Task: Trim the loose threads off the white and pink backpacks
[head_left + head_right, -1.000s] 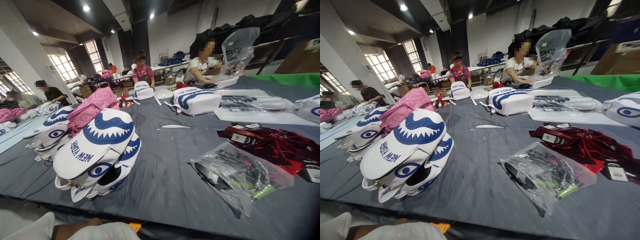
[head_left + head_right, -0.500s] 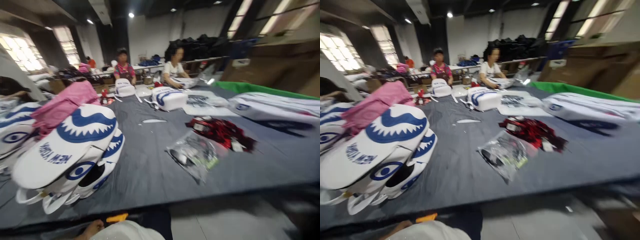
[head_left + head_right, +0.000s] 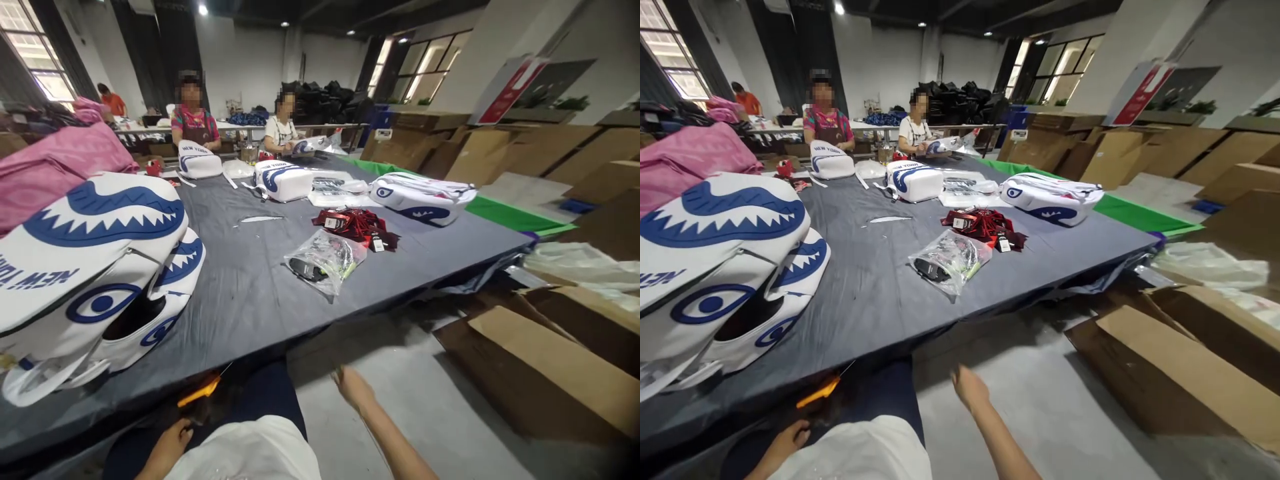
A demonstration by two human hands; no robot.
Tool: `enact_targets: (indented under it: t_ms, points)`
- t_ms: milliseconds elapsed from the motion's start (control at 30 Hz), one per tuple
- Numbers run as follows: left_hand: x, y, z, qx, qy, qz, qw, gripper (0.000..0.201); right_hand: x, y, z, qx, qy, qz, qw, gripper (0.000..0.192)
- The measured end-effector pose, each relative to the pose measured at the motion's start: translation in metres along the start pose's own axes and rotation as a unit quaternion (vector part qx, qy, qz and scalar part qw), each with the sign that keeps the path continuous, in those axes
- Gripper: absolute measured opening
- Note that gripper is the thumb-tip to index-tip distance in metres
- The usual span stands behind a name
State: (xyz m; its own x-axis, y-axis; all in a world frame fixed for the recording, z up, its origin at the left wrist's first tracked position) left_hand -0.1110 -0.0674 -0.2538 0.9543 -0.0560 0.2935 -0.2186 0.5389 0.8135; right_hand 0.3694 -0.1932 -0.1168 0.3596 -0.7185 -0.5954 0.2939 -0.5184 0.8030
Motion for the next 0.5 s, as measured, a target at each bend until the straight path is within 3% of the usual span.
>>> enact_targets:
  t_ms: [67,167,267,333,400,467,500]
  points:
    - [0.001,0.005,0.004,0.024,-0.028,0.03,0.999,0.037,-0.048,-0.009,-0.02,-0.023,0.088,0.036,0.995,0.018]
    - [0.011,0.019,0.017,0.049,-0.063,0.117,0.99,0.04,-0.123,-0.016,-0.068,0.005,0.195,0.076,0.978,0.029]
    - [0.029,0.061,0.039,0.068,-0.071,0.249,0.964,0.045,-0.17,-0.016,-0.12,0.035,0.23,0.128,0.964,0.041]
    - [0.044,0.113,0.057,0.119,-0.075,0.313,0.939,0.05,-0.183,-0.012,-0.147,0.051,0.23,0.163,0.958,0.042]
    - [0.062,0.181,0.076,0.22,-0.097,0.331,0.912,0.047,-0.186,-0.008,-0.166,0.069,0.233,0.19,0.951,0.039]
    - [0.081,0.261,0.097,0.399,-0.154,0.268,0.863,0.035,-0.185,-0.009,-0.181,0.08,0.257,0.202,0.942,0.036]
    - [0.091,0.298,0.108,0.502,-0.188,0.216,0.816,0.029,-0.186,-0.011,-0.188,0.081,0.285,0.198,0.934,0.036]
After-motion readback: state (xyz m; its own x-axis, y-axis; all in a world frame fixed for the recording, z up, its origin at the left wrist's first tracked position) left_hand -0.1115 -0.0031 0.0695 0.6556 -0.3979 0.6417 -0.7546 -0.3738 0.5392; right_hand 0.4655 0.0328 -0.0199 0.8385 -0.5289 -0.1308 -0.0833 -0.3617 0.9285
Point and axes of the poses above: each hand's wrist, its own z-axis away from the middle knuckle, its own y-axis out of the back of the hand, x = y × z, the point moved 7 cm from there along -z, towards the middle knuckle, and after that the axes turned 11 degrees about x, right-handed, at the moved point
